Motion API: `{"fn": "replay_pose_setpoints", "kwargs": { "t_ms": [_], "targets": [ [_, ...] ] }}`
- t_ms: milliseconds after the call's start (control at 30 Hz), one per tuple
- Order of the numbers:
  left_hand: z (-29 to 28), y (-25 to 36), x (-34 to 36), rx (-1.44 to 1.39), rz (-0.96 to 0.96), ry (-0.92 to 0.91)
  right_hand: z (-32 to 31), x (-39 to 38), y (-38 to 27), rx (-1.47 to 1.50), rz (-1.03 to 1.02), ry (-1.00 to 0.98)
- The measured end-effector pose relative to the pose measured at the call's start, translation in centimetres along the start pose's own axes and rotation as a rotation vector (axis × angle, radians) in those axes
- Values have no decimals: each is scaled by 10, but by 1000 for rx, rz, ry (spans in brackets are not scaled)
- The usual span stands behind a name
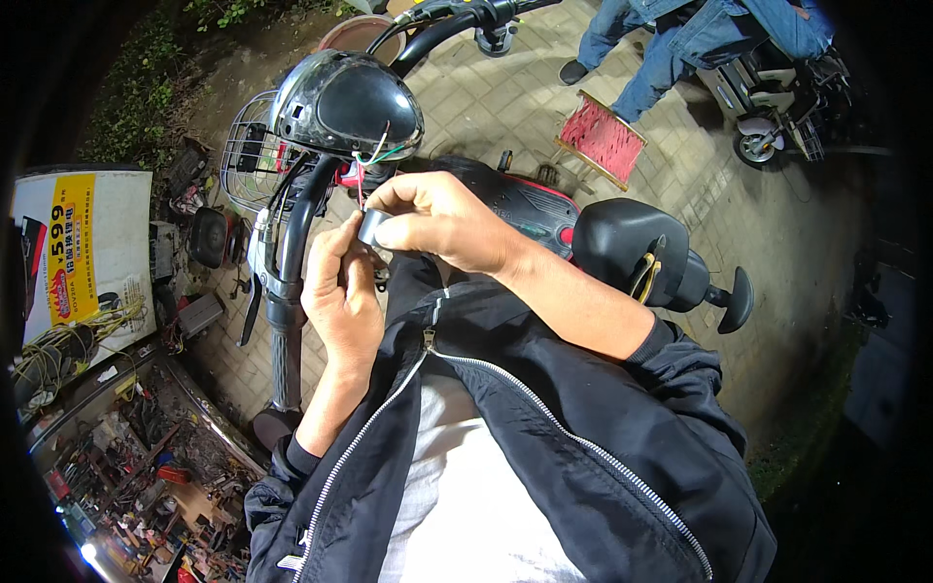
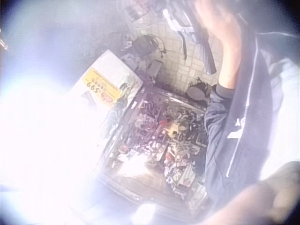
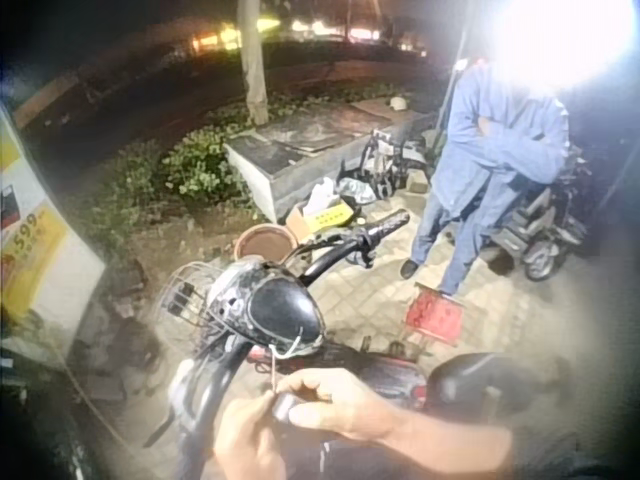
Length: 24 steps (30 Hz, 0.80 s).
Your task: The person retrieves a roll of electrical tape and pliers from a cluttered workbench, then walks to an electric scooter. They use the pliers to strip the insulation from wires at the scooter's handlebar, twist the exposed ends together, and wrap the connection with electrical tape. The scooter's digital display lights up after the connection is made.
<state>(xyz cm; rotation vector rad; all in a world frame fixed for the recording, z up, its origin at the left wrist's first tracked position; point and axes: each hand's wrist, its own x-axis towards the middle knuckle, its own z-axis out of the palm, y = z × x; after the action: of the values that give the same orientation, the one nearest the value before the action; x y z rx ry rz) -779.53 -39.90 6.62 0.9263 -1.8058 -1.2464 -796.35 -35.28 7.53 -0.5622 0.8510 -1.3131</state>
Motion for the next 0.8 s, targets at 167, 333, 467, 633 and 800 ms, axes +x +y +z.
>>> {"fn": "replay_pose_setpoints", "kwargs": {
  "t_ms": [167, 333, 467, 633, 800],
  "targets": [
    [1, 4, 1, -294, -265, 41, 0, -6, 1, -44, -39, -6],
    [3, 8, 1, -570, -536, 124, -5, -3, -2, -127, -41, -22],
    [3, 8, 3, -504, -429, 89, -5, -1, -7, -246, -40, -23],
    [4, 9, 6, -495, -445, 133, -5, -1, -14, -256, 7, -30],
    [1, 14, 10, -775, -628, 154, -8, 3, -10, -219, 13, -49]
  ]
}}
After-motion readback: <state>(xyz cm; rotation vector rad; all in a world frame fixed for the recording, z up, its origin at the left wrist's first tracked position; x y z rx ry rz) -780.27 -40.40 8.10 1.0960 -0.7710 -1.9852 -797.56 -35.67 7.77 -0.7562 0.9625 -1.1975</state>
